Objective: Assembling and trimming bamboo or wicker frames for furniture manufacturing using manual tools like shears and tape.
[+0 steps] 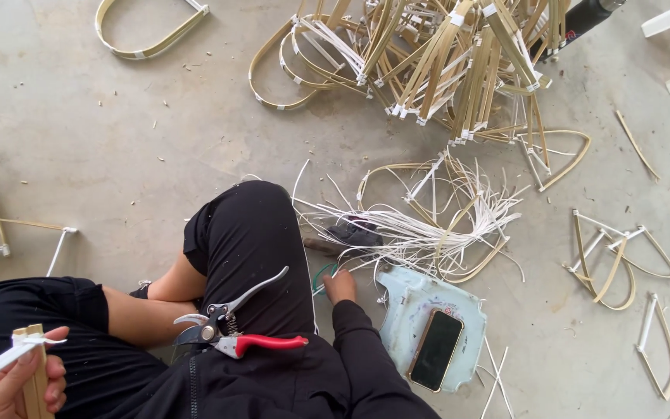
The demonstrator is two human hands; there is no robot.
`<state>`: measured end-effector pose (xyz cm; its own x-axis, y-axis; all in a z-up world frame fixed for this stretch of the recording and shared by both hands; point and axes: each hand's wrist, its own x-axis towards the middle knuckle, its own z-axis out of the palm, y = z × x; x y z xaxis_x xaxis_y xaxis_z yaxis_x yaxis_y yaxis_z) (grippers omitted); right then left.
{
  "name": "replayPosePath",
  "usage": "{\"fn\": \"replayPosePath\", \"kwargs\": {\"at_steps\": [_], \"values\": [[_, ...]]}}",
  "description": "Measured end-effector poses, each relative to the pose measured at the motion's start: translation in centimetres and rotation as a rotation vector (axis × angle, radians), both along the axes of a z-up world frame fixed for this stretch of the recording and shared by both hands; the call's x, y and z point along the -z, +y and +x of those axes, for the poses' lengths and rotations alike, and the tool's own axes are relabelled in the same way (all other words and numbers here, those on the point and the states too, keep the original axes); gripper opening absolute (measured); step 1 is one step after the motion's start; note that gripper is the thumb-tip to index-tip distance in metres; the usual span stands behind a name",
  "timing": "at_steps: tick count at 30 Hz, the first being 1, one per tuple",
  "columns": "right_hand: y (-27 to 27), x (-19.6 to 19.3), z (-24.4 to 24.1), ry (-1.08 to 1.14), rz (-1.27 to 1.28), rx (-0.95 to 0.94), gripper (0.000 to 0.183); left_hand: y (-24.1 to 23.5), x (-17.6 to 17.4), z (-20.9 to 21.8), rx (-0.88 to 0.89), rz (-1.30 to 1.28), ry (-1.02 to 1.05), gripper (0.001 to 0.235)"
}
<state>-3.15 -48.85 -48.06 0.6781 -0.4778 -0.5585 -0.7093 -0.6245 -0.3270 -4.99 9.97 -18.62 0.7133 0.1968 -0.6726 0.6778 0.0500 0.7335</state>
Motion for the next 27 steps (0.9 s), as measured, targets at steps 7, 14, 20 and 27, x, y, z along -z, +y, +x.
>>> {"fn": "replayPosePath", "kwargs": {"at_steps": [7, 14, 20, 27], "values": [[-0.8, -14.9, -1.2, -0.281, 0.935, 0.75, 0.043, -0.5, 2.7, 0.7, 0.032, -0.213, 0.036, 0.052], [-1.1, -31.6, -2.2, -0.195, 1.383, 0.921, 0.058, -4.5, -0.1, 2.2, 0.027, -0.25, 0.061, 0.048], [-0.4, -34.4, -0.7, -0.323, 1.15, 0.737, 0.051, -9.5, -7.2, 3.4, -0.028, -0.388, 0.072, 0.048], [-0.5, -38.6, -1.8, -0.442, 1.493, 0.605, 0.043, -8.1, -8.0, 2.2, -0.065, -0.432, -0.05, 0.047]]}}
